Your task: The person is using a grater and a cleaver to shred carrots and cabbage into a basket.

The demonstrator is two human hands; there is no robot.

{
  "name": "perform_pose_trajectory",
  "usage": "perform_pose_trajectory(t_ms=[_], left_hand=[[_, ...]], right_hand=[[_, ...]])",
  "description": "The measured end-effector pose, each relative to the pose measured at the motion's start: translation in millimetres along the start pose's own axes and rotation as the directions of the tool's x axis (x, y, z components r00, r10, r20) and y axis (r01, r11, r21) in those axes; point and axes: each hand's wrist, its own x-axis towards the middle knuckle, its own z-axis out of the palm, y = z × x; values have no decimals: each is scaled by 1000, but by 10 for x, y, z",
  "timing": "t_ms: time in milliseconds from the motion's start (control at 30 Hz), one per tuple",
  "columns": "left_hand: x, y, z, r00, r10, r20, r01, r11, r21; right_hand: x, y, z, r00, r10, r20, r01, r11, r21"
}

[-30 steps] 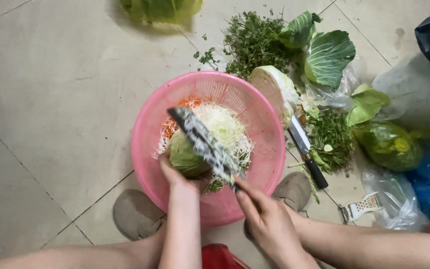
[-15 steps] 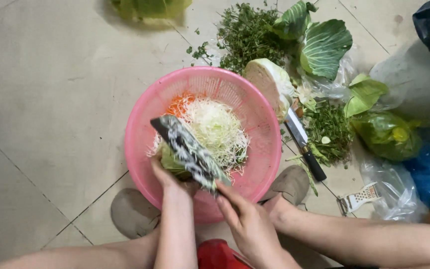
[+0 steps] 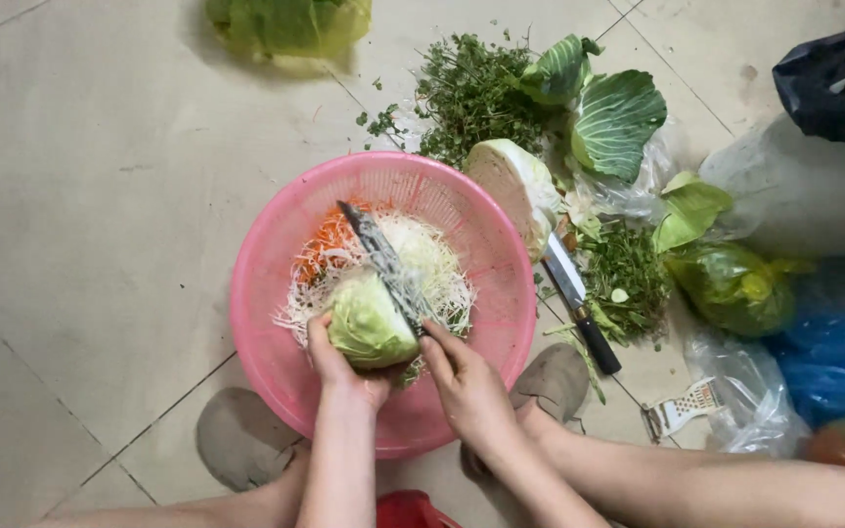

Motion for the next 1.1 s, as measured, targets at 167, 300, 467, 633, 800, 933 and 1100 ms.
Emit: perform_pose_trajectory(t_ms=[167,300,467,633,800,933,1100], left_hand=[[317,102,-157,992,20,121,-11,997,-74],[239,11,-140,994,90,67,-85,994,-75],[61,-4,1,999,-30,14,30,999,-39],[322,20,-233,998,55,44,-50,993,-111],[127,-50,-86,996,-5,85,6,1000,-21],[217,41,-54,1000,-6,22,8,995,-99],[311,23,-187,1000,12,-1,-12,992,-126]], right_hand=[[-510,398,-40,982,-189,22,189,981,-42],[-284,8,-4,992,86,93,-71,985,-157],[-62,-83,-41,995,-101,-26,103,990,100],[-416,22,30,995,-45,90,45,999,1],[187,259,87,1000,-9,9,8,990,141],[-353,152,-18,994,5,109,-6,1000,12],[-69,64,79,996,-86,-6,86,996,-39]])
